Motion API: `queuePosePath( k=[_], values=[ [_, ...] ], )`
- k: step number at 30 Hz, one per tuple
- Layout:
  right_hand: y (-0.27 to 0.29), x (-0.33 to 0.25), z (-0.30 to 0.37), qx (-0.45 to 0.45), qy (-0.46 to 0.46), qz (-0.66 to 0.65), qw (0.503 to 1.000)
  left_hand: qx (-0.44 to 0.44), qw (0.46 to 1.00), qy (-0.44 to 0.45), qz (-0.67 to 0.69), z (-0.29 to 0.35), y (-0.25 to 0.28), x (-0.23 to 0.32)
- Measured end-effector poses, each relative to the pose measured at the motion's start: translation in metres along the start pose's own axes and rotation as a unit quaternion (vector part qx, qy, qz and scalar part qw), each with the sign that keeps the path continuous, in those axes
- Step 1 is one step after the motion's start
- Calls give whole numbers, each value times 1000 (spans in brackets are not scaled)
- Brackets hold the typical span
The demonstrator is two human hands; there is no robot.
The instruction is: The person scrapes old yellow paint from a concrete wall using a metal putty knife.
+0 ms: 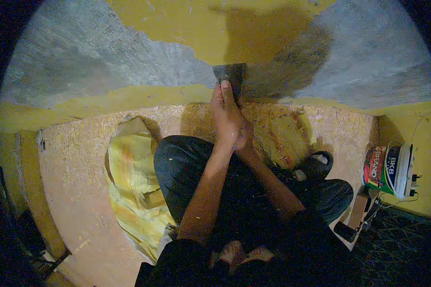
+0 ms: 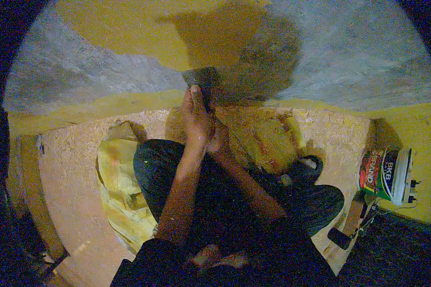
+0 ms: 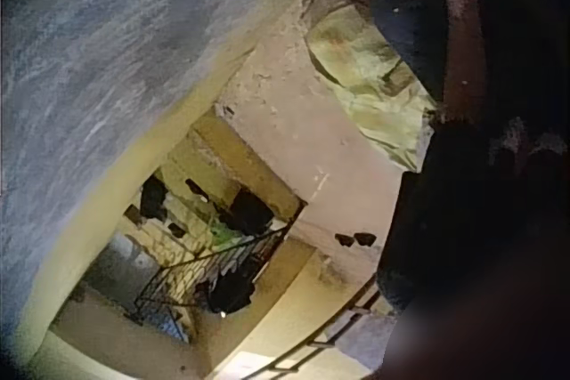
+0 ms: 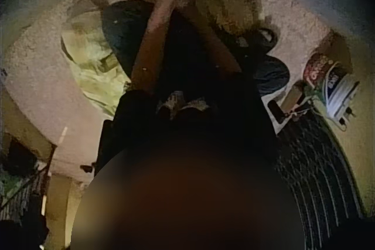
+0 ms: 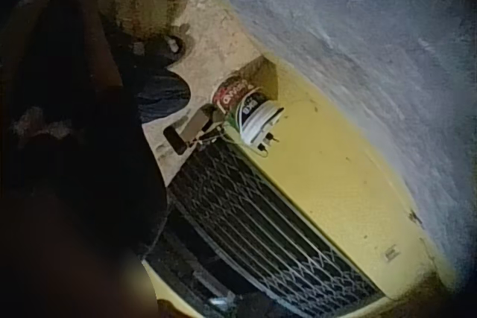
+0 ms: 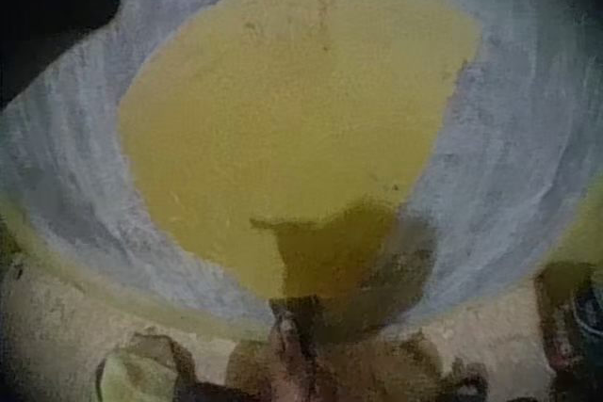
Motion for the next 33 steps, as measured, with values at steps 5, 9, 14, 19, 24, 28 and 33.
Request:
queuePosePath(
  k=[5,9,14,19,24,28,33],
  values=[
    [-17,-63,-1,42,246,7,968,50,999,-15,-12,-11,10,41],
    [5,-73,14,20,199,115,973,69,996,-49,-41,4,5,36],
    [2,-22,28,-18,145,155,977,46,995,38,-82,13,14,-6],
    [13,46,21,42,201,247,947,69,997,-23,-31,14,-3,15],
    [-9,-19,29,82,249,19,965,49,998,24,-17,9,7,17],
    [-8,-46,31,-4,139,-33,990,30,998,53,-20,2,14,6],
    [-7,-54,10,26,158,0,987,44,997,-58,21,-13,6,47]
  ],
)
Point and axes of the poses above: each hand's wrist, its own z-axis away from the middle knuckle, its own y-axis out of the back of the hand, x = y × z, the point moved 1 cm from there along -z, towards the middle knuckle, and after that the axes turned 11 degrees about -z, right-handed, at the moved point
